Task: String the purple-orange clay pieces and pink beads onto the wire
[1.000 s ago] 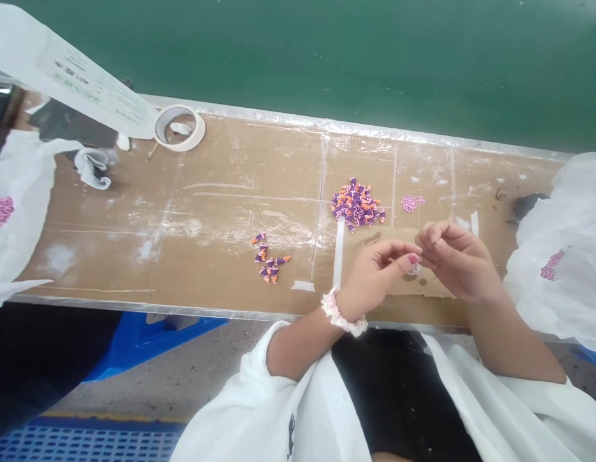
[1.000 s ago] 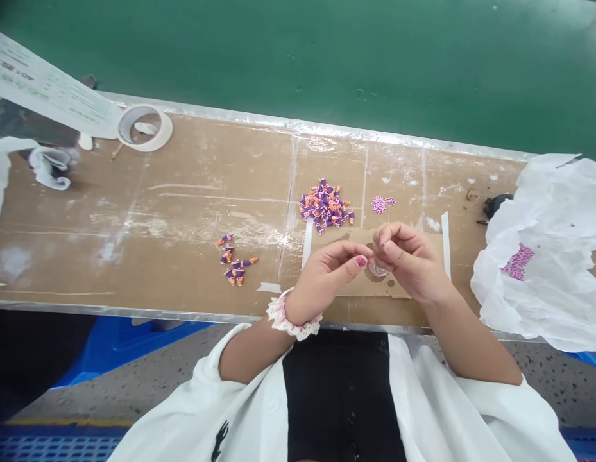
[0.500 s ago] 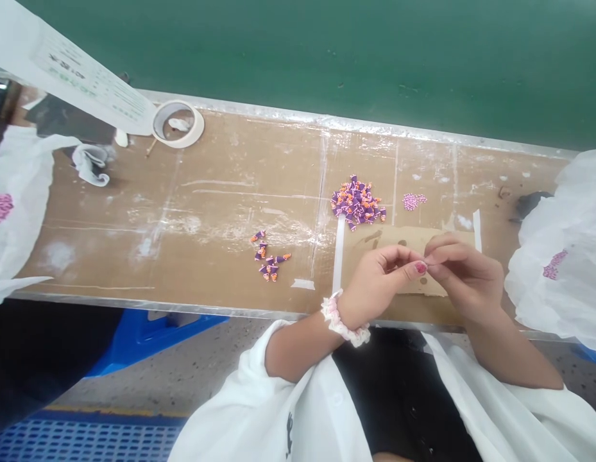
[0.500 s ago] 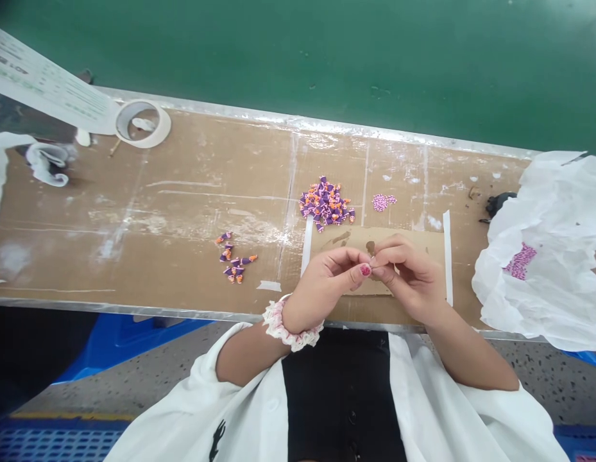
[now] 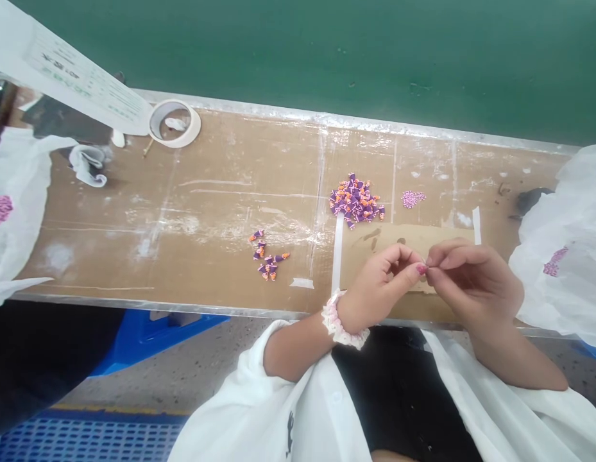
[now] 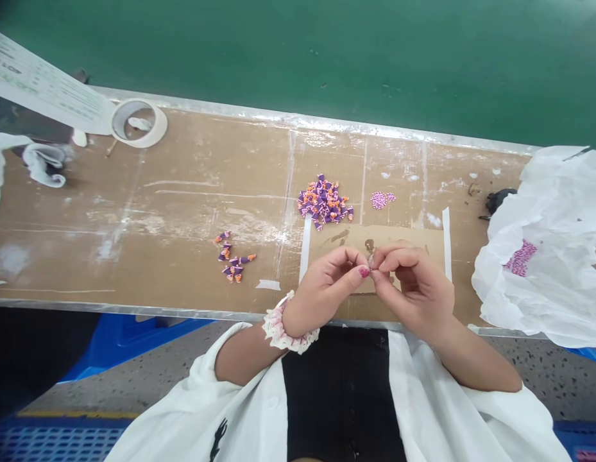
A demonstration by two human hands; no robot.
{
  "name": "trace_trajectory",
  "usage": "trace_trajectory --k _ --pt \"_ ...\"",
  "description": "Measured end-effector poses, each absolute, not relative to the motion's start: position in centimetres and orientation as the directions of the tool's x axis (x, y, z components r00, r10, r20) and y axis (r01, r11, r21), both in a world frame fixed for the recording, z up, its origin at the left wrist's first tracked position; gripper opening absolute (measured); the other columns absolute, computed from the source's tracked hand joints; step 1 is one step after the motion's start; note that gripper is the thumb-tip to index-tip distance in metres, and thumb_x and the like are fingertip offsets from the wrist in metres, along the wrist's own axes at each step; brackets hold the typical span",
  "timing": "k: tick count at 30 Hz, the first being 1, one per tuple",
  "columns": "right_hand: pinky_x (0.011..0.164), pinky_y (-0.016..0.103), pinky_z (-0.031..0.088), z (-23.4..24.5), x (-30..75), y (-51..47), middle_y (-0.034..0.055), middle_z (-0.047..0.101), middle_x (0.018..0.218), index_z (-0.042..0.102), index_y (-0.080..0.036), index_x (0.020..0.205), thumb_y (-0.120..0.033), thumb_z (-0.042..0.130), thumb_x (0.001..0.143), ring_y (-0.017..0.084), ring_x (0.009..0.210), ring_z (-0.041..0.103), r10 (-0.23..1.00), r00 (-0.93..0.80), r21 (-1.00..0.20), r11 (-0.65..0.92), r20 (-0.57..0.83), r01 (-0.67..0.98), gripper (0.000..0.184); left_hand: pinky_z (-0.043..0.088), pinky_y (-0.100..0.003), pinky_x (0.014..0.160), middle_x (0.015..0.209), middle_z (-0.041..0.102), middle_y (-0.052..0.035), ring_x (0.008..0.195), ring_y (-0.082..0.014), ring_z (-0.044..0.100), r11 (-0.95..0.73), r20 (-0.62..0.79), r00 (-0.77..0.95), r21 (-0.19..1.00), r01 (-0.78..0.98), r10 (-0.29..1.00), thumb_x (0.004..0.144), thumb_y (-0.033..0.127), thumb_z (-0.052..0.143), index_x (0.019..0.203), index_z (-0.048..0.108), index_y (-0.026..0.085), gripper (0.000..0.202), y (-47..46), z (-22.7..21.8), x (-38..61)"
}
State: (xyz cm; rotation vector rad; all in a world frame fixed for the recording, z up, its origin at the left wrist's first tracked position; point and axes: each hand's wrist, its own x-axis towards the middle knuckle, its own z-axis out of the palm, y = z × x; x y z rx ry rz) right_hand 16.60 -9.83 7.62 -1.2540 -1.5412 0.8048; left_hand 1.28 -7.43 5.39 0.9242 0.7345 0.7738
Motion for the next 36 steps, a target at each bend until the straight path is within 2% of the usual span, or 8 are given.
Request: trace_trajectory --k 6,11,13,19,24,27,31,36 --pt "0.061 0.029 0.053 8.0 16.4 -9.7 0.001 0.061 0.079 0.057 -0.024 0.087 -0.002 0.063 0.077 0.015 0.073 0.062 0.966 -0.014 -0.917 0.251 0.259 0.31 0.025 0.041 -0.027 0.073 0.079 0.053 -0.0017 0.075 -0.0134 0.048 0.072 -0.011 0.436 0.99 -0.124 0.9 0.093 0.036 0.05 0.08 0.053 0.019 0.022 -7.4 5.2 1.2" --pt "0.058 0.028 0.051 8.0 16.6 -9.7 0.0011 0.06 0.079 0.056 -0.024 0.089 0.0 0.06 0.078 0.014 0.073 0.061 0.961 -0.076 -0.908 0.276 0.266 0.315 0.027 0.041 -0.03 0.081 0.077 0.056 -0.0027 0.08 -0.0161 0.05 -0.153 0.151 0.419 0.988 -0.03 0.895 0.095 0.03 0.047 0.079 0.052 0.02 0.02 -7.3 5.1 1.0" --pt "0.058 0.028 0.05 7.9 16.7 -9.6 0.001 0.059 0.079 0.056 -0.024 0.09 0.001 0.058 0.078 0.014 0.073 0.06 0.956 -0.097 -0.908 0.294 0.278 0.299 0.028 0.041 -0.03 0.082 0.078 0.057 -0.0028 0.081 -0.0157 0.051 -0.158 0.165 0.419 0.986 -0.052 0.893 0.095 0.029 0.047 0.08 0.053 0.019 0.019 -7.4 5.1 1.0" --pt "0.057 0.027 0.048 7.9 16.9 -9.2 0.0007 0.058 0.078 0.054 -0.024 0.092 0.004 0.057 0.076 0.013 0.07 0.059 0.917 -0.171 -0.87 0.396 0.36 0.292 0.032 0.044 -0.026 0.073 0.08 0.056 -0.0022 0.076 -0.0131 0.05 0.068 0.028 0.478 0.981 -0.182 0.878 0.093 0.035 0.051 0.082 0.056 0.018 0.02 -7.5 5.0 1.0" --pt "0.055 0.026 0.049 8.4 17.6 -8.6 0.0007 0.059 0.08 0.053 -0.024 0.089 0.004 0.058 0.074 0.012 0.066 0.058 0.848 -0.335 -0.787 0.515 0.41 0.341 0.032 0.044 -0.027 0.074 0.078 0.055 -0.0014 0.074 -0.0122 0.049 0.097 0.016 0.491 0.974 -0.204 0.871 0.091 0.033 0.053 0.081 0.056 0.018 0.019 -7.4 5.0 0.9" --pt "0.057 0.026 0.05 8.4 17.6 -8.7 0.0013 0.059 0.081 0.054 -0.023 0.09 0.005 0.059 0.074 0.012 0.068 0.058 0.831 -0.354 -0.757 0.545 0.429 0.36 0.032 0.044 -0.026 0.073 0.079 0.055 -0.001 0.074 -0.0115 0.05 0.102 0.037 0.504 0.964 -0.245 0.863 0.091 0.03 0.054 0.082 0.056 0.017 0.015 -7.3 4.8 0.8" --pt "0.062 0.027 0.051 8.1 17.0 -9.4 0.0018 0.06 0.082 0.055 -0.023 0.092 0.005 0.061 0.075 0.013 0.075 0.059 0.87 -0.241 -0.782 0.493 0.431 0.382 0.034 0.045 -0.024 0.072 0.078 0.056 -0.0005 0.074 -0.0108 0.051 -0.009 0.123 0.443 0.968 -0.25 0.888 0.091 0.027 0.055 0.082 0.056 0.018 0.013 -7.3 4.7 0.8" --pt "0.064 0.026 0.05 7.9 16.7 -9.6 0.0008 0.059 0.082 0.054 -0.023 0.089 0.007 0.06 0.074 0.012 0.076 0.059 0.891 -0.216 -0.817 0.452 0.399 0.357 0.034 0.047 -0.026 0.074 0.074 0.059 0.0006 0.074 -0.0112 0.054 -0.368 0.371 0.322 0.927 -0.071 0.871 0.091 0.021 0.054 0.08 0.054 0.018 0.012 -7.1 4.6 0.9"
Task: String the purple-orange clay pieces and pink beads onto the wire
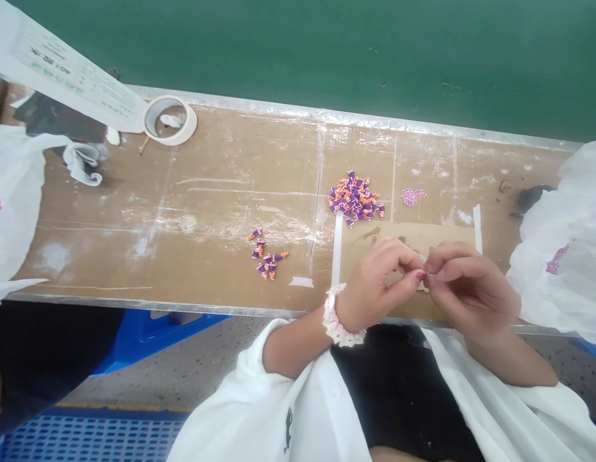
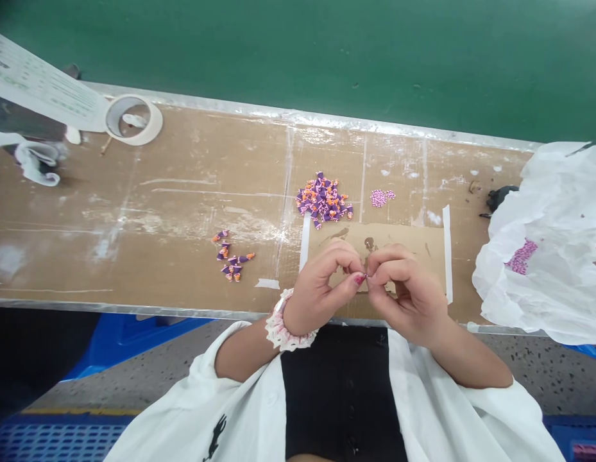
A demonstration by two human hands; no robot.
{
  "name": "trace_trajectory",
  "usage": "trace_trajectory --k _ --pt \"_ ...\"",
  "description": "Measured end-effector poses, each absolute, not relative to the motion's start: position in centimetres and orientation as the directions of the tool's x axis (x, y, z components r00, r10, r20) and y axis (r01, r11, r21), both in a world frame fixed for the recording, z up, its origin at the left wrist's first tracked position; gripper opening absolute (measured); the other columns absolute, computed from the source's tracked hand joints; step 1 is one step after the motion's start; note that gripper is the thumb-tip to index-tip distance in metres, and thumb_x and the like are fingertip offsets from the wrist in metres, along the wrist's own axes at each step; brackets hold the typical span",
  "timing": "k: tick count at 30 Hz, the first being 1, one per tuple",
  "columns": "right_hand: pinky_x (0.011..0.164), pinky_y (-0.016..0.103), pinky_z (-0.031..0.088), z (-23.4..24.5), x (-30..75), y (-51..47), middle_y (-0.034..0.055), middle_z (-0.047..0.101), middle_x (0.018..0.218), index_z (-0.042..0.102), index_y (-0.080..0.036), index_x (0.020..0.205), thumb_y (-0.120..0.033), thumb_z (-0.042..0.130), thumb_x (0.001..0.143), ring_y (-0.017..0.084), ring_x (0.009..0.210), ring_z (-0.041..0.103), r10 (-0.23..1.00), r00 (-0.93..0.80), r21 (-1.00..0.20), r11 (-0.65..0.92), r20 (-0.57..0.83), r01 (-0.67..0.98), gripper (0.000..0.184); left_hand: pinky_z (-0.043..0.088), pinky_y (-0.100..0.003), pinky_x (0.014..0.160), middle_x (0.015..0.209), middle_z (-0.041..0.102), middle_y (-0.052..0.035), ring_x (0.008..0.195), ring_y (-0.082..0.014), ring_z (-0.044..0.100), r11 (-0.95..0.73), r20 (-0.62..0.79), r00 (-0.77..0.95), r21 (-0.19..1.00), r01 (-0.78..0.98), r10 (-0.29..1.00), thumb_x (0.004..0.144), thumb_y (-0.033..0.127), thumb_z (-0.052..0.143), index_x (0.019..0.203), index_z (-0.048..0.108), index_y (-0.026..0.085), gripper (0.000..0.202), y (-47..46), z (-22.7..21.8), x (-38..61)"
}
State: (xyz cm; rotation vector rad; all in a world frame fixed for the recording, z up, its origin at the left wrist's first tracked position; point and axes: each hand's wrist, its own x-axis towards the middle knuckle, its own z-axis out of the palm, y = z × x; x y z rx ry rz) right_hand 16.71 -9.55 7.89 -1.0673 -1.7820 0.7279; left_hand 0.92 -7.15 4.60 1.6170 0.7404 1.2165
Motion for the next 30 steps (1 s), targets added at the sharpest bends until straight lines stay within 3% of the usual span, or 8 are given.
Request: trace_trajectory --k 4,9,16,22,25,30 --pt "0.062 0.027 0.05 7.7 17.1 -9.2 0.0013 0.06 0.082 0.056 -0.023 0.09 0.007 0.059 0.075 0.013 0.075 0.059 0.893 -0.264 -0.839 0.437 0.363 0.324 0.033 0.05 -0.03 0.079 0.079 0.065 -0.0026 0.078 -0.0139 0.056 -0.629 0.582 0.285 0.77 0.11 0.762 0.089 0.017 0.056 0.085 0.055 0.018 0.004 -6.9 4.1 0.7" --pt "0.06 0.026 0.05 7.4 17.3 -9.1 0.0013 0.059 0.08 0.057 -0.022 0.088 0.005 0.057 0.077 0.013 0.073 0.059 0.929 -0.251 -0.902 0.337 0.272 0.271 0.029 0.052 -0.03 0.081 0.081 0.067 -0.0033 0.081 -0.0145 0.058 -0.717 0.652 0.307 0.664 0.211 0.694 0.09 0.016 0.056 0.087 0.057 0.018 0.003 -6.7 3.7 0.4" --pt "0.061 0.027 0.051 7.3 18.1 -9.5 0.0014 0.059 0.081 0.056 -0.024 0.091 -0.001 0.06 0.08 0.014 0.076 0.06 0.978 -0.13 -0.951 0.19 0.162 0.243 0.026 0.051 -0.031 0.082 0.079 0.067 -0.0031 0.081 -0.0146 0.058 -0.663 0.59 0.311 0.71 0.239 0.745 0.09 0.019 0.058 0.086 0.059 0.017 0.005 -6.8 3.4 0.3" --pt "0.055 0.024 0.049 6.7 20.0 -9.5 0.0014 0.059 0.084 0.053 -0.027 0.093 -0.01 0.059 0.085 0.013 0.074 0.06 0.977 -0.204 -0.928 0.128 0.058 0.35 0.019 0.05 -0.028 0.077 0.08 0.066 -0.0025 0.08 -0.013 0.057 -0.551 0.502 0.239 0.801 0.235 0.831 0.09 0.016 0.057 0.087 0.059 0.017 0.004 -6.6 3.0 -0.1" --pt "0.054 0.023 0.047 5.9 20.7 -9.4 0.0014 0.059 0.085 0.051 -0.026 0.094 -0.012 0.057 0.086 0.012 0.069 0.057 0.97 -0.243 -0.866 0.147 0.031 0.478 0.017 0.049 -0.028 0.079 0.079 0.065 -0.0018 0.078 -0.0129 0.057 -0.547 0.49 0.267 0.81 0.211 0.83 0.09 0.015 0.057 0.088 0.06 0.017 0.003 -6.7 2.9 0.1" --pt "0.059 0.026 0.047 4.6 21.6 -8.9 -0.0005 0.059 0.078 0.052 -0.023 0.097 -0.015 0.055 0.086 0.012 0.061 0.053 0.913 -0.405 -0.644 0.284 -0.045 0.711 0.014 0.049 -0.028 0.08 0.083 0.067 -0.0029 0.082 -0.0131 0.058 -0.525 0.463 0.276 0.822 0.221 0.842 0.091 0.015 0.055 0.09 0.06 0.017 0.005 -7.0 2.9 -0.2"
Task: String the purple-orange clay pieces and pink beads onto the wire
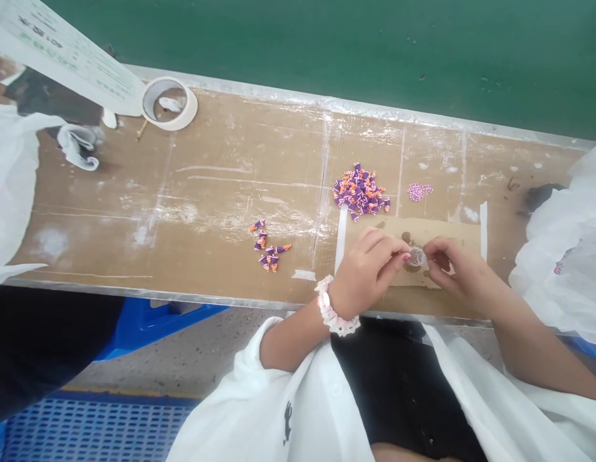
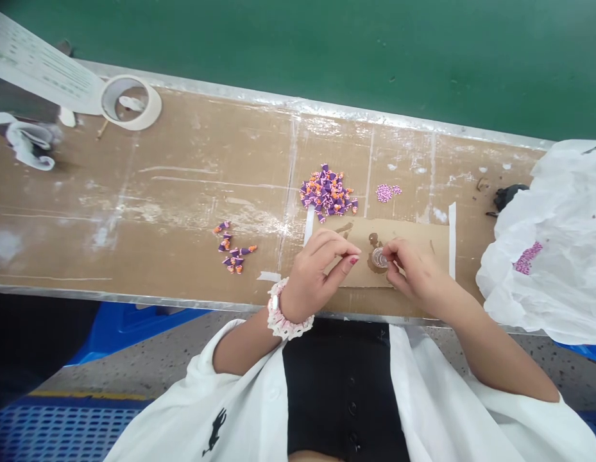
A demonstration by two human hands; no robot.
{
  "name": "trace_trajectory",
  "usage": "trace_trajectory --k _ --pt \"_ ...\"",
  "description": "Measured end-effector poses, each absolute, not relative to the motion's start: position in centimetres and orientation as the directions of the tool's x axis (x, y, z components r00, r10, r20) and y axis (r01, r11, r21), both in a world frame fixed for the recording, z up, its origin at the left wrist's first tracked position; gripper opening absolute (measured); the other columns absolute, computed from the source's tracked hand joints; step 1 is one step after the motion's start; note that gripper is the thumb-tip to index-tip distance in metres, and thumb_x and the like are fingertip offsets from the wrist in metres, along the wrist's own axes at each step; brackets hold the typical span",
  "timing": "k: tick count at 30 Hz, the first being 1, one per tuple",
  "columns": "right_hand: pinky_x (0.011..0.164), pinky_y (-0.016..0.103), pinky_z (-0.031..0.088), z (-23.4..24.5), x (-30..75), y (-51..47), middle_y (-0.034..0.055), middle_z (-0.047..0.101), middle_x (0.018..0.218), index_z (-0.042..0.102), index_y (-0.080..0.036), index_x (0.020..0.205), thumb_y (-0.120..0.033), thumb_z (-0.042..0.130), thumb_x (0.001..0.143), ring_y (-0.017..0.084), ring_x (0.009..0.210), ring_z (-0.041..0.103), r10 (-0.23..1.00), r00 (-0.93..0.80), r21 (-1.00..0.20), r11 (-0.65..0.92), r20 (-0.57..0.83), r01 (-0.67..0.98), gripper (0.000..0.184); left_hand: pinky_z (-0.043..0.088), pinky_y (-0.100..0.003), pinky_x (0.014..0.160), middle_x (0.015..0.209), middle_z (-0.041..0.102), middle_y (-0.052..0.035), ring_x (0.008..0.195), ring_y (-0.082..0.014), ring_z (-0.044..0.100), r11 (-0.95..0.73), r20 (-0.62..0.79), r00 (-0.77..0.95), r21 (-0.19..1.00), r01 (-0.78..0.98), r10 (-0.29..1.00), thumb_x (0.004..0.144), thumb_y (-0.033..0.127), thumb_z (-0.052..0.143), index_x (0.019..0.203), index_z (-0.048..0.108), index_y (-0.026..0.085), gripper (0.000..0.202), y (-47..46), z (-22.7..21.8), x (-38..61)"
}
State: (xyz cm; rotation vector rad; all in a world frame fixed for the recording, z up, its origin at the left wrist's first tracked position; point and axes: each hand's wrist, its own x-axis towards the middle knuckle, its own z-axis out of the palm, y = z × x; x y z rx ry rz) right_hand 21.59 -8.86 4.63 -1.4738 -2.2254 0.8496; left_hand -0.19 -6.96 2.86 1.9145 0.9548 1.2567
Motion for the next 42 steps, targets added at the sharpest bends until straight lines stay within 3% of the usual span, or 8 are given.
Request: trace_trajectory --k 8,15,20,23,26,32,36,42 --pt "0.053 0.025 0.039 4.0 21.3 -8.4 0.0024 0.062 0.083 0.051 -0.022 0.1 -0.011 0.052 0.086 0.014 0.065 0.056 0.808 -0.588 -0.404 0.553 0.045 0.729 0.018 0.048 -0.028 0.077 0.082 0.068 -0.0027 0.084 -0.014 0.059 -0.435 0.381 0.213 0.831 0.348 0.899 0.092 0.018 0.054 0.089 0.06 0.018 0.007 -7.2 2.4 -2.5" --pt "0.056 0.024 0.047 4.7 22.2 -8.6 0.0008 0.064 0.084 0.054 -0.023 0.096 -0.017 0.059 0.084 0.012 0.064 0.059 0.92 -0.393 -0.599 0.32 0.01 0.734 0.015 0.047 -0.028 0.077 0.083 0.066 -0.0018 0.08 -0.014 0.059 -0.342 0.349 0.08 0.8 0.493 0.934 0.093 0.021 0.052 0.09 0.06 0.019 0.009 -6.5 1.8 -5.6" --pt "0.046 0.021 0.044 5.5 22.2 -8.2 0.0019 0.064 0.079 0.054 -0.024 0.083 -0.007 0.06 0.077 0.011 0.057 0.057 0.923 -0.379 -0.702 0.316 0.072 0.638 0.019 0.047 -0.039 0.089 0.093 0.065 -0.0086 0.095 -0.0232 0.058 -0.139 0.072 0.119 0.501 0.854 0.99 0.093 0.022 0.049 0.096 0.06 0.017 0.013 -6.4 1.6 -10.7" --pt "0.043 0.021 0.042 5.5 22.3 -7.8 0.0019 0.063 0.072 0.054 -0.025 0.076 -0.004 0.061 0.073 0.012 0.055 0.058 0.916 -0.392 -0.722 0.331 0.089 0.608 0.023 0.047 -0.041 0.091 0.1 0.064 -0.0108 0.101 -0.026 0.058 -0.044 -0.127 0.09 0.326 0.944 0.988 0.092 0.02 0.05 0.1 0.06 0.016 0.013 -7.4 2.5 -13.5" --pt "0.044 0.023 0.045 5.5 22.6 -7.9 0.0026 0.061 0.068 0.055 -0.026 0.074 0.0 0.064 0.069 0.015 0.06 0.062 0.948 -0.28 -0.821 0.276 0.148 0.499 0.028 0.05 -0.04 0.084 0.098 0.063 -0.0107 0.095 -0.0257 0.058 0.014 -0.16 0.025 0.243 0.97 0.987 0.091 0.021 0.053 0.102 0.06 0.016 0.014 -8.4 3.1 -14.4" --pt "0.044 0.027 0.045 5.6 22.7 -8.5 0.0056 0.061 0.071 0.058 -0.027 0.07 -0.003 0.067 0.069 0.018 0.063 0.063 0.97 -0.214 -0.85 0.206 0.113 0.484 0.025 0.05 -0.036 0.078 0.094 0.063 -0.0091 0.091 -0.0249 0.059 -0.034 -0.125 0.051 0.133 0.991 0.991 0.09 0.022 0.056 0.095 0.066 0.021 0.012 -8.3 1.7 -13.2" --pt "0.045 0.026 0.046 6.0 22.2 -8.5 0.0051 0.061 0.071 0.057 -0.026 0.07 -0.003 0.066 0.071 0.017 0.064 0.063 0.966 -0.233 -0.85 0.216 0.114 0.481 0.025 0.05 -0.037 0.079 0.088 0.063 -0.0106 0.09 -0.0247 0.06 -0.224 -0.092 0.224 0.011 0.975 0.97 0.094 0.02 0.047 0.085 0.065 0.018 0.02 -7.3 1.3 -13.1" --pt "0.045 0.024 0.045 6.5 21.5 -8.3 0.004 0.059 0.07 0.055 -0.025 0.072 -0.002 0.063 0.073 0.015 0.063 0.061 0.949 -0.28 -0.857 0.263 0.147 0.443 0.025 0.041 -0.03 0.051 0.08 0.061 -0.0141 0.082 -0.0256 0.061 -0.347 -0.248 0.323 -0.06 0.936 0.913 0.091 0.005 0.037 0.082 0.063 0.011 0.029 -6.5 2.4 -12.0"
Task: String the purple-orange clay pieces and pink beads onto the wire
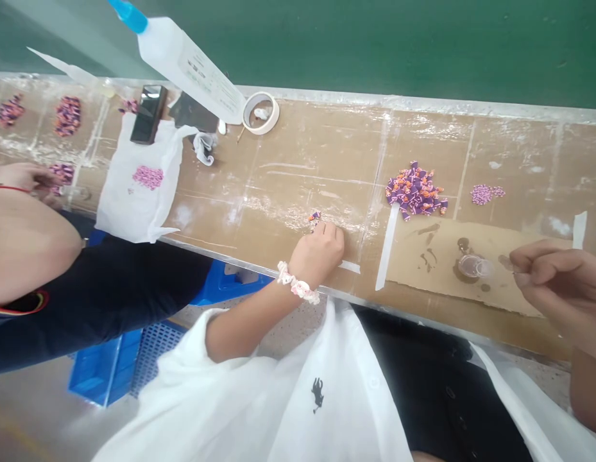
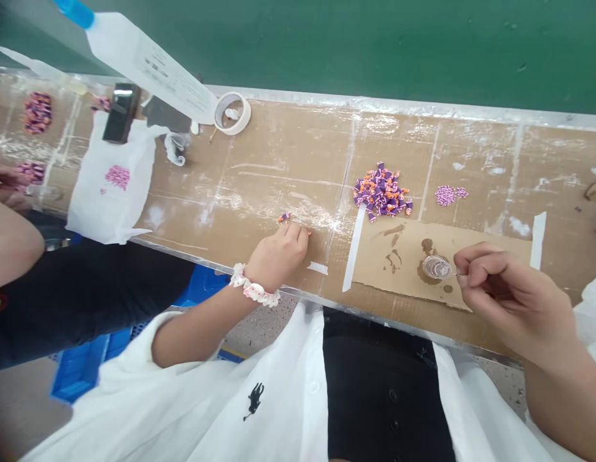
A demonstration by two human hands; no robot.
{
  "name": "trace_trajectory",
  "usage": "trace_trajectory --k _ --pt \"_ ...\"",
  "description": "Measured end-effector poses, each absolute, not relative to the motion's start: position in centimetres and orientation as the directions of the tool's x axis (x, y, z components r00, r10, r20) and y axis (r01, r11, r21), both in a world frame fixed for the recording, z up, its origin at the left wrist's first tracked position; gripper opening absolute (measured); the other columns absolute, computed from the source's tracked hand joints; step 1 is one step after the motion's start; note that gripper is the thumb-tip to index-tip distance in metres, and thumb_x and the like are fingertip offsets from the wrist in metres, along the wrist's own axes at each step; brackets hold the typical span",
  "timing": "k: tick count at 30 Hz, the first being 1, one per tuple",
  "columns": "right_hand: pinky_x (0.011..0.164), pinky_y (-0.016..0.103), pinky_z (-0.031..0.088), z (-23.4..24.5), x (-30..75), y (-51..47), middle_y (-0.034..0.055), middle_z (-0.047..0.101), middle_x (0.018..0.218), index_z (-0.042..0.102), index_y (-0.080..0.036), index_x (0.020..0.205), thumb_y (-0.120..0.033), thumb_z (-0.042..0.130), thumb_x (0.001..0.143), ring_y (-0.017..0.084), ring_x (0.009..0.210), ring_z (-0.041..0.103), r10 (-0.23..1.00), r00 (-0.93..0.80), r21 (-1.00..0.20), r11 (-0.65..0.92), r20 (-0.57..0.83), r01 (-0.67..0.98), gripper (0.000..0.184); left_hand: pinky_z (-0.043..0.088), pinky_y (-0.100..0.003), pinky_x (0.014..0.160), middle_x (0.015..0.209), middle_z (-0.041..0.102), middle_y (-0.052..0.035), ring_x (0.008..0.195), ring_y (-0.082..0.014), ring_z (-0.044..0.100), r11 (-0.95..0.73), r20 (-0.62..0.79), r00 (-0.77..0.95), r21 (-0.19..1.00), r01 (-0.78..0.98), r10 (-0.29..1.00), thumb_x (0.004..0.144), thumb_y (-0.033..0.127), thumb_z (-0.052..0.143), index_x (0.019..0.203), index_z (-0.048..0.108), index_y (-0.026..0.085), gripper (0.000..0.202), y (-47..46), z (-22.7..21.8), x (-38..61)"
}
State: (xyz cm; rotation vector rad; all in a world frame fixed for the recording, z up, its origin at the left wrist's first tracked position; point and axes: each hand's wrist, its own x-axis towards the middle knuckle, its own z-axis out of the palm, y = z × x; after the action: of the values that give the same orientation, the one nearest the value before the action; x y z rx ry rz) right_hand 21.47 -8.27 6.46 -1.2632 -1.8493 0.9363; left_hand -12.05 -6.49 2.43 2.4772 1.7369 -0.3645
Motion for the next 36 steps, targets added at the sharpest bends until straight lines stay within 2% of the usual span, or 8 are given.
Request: trace_trajectory --k 6,9,11,13,17,22,28,36 --pt "0.045 0.026 0.044 6.8 20.5 -8.9 0.0039 0.059 0.071 0.054 -0.025 0.072 -0.002 0.064 0.072 0.016 0.064 0.06 0.966 -0.213 -0.886 0.222 0.144 0.408 0.025 0.041 -0.029 0.054 0.079 0.062 -0.0127 0.075 -0.0224 0.061 -0.307 -0.283 0.3 0.02 0.952 0.911 0.084 0.0 0.041 0.078 0.062 0.011 0.025 -4.9 3.5 -11.5" --pt "0.048 0.027 0.045 6.7 18.9 -9.5 0.0037 0.059 0.073 0.054 -0.025 0.077 -0.003 0.066 0.072 0.016 0.065 0.059 0.983 -0.056 -0.929 0.183 0.174 0.322 0.025 0.044 -0.027 0.061 0.077 0.061 -0.0055 0.069 -0.015 0.056 -0.226 -0.139 0.329 0.484 0.845 0.934 0.089 0.017 0.051 0.079 0.059 0.015 0.013 -4.6 4.2 -10.3" --pt "0.052 0.028 0.048 6.7 17.5 -9.7 0.0032 0.059 0.075 0.054 -0.025 0.081 -0.003 0.066 0.073 0.016 0.067 0.059 0.98 0.052 -0.951 0.171 0.191 0.257 0.026 0.043 -0.024 0.061 0.073 0.057 -0.0004 0.064 -0.01 0.051 -0.098 -0.102 0.333 0.84 0.533 0.937 0.089 0.029 0.056 0.081 0.056 0.016 0.015 -4.9 4.4 -8.5" --pt "0.053 0.028 0.049 6.8 16.3 -9.8 0.0025 0.059 0.076 0.053 -0.025 0.085 -0.003 0.064 0.075 0.015 0.068 0.059 0.969 0.041 -0.947 0.229 0.244 0.227 0.027 0.04 -0.021 0.055 0.07 0.052 0.0021 0.059 -0.0069 0.047 0.192 -0.214 0.374 0.977 0.095 0.902 0.084 0.041 0.062 0.082 0.053 0.017 0.026 -5.7 4.5 -6.1" --pt "0.05 0.026 0.046 7.5 14.9 -10.0 0.0012 0.058 0.078 0.05 -0.025 0.086 -0.001 0.06 0.076 0.015 0.065 0.057 0.946 -0.088 -0.911 0.325 0.313 0.254 0.028 0.025 -0.015 0.043 0.063 0.039 0.007 0.05 -0.0029 0.035 0.652 -0.393 0.551 0.631 -0.421 0.736 0.076 0.044 0.073 0.078 0.047 0.017 0.037 -7.2 4.6 -2.2" --pt "0.055 0.027 0.048 7.8 14.6 -10.4 0.0 0.056 0.079 0.049 -0.025 0.086 0.003 0.058 0.076 0.013 0.068 0.057 0.926 -0.15 -0.875 0.376 0.346 0.305 0.03 0.021 -0.012 0.039 0.068 0.046 0.0038 0.051 -0.0015 0.036 0.8 -0.403 0.693 0.357 -0.482 0.598 0.076 0.036 0.074 0.078 0.049 0.015 0.032 -7.9 5.4 -1.0" --pt "0.054 0.027 0.048 7.6 14.9 -10.1 -0.0007 0.054 0.077 0.047 -0.025 0.084 0.003 0.056 0.076 0.012 0.065 0.056 0.903 -0.193 -0.827 0.43 0.385 0.363 0.031 0.027 -0.009 0.039 0.063 0.047 0.0046 0.051 -0.0013 0.039 0.84 -0.388 0.745 0.238 -0.489 0.543 0.078 0.028 0.074 0.076 0.05 0.014 0.028 -8.0 6.0 -1.0" --pt "0.049 0.02 0.048 8.6 14.8 -9.4 -0.0032 0.051 0.074 0.045 -0.023 0.077 0.006 0.056 0.072 0.008 0.058 0.056 0.847 -0.297 -0.728 0.531 0.441 0.433 0.031 0.029 -0.012 0.037 0.058 0.054 0.0039 0.043 -0.0018 0.045 0.824 -0.363 0.74 0.272 -0.497 0.566 0.079 0.03 0.073 0.076 0.052 0.014 0.026 -8.2 5.6 -0.7"
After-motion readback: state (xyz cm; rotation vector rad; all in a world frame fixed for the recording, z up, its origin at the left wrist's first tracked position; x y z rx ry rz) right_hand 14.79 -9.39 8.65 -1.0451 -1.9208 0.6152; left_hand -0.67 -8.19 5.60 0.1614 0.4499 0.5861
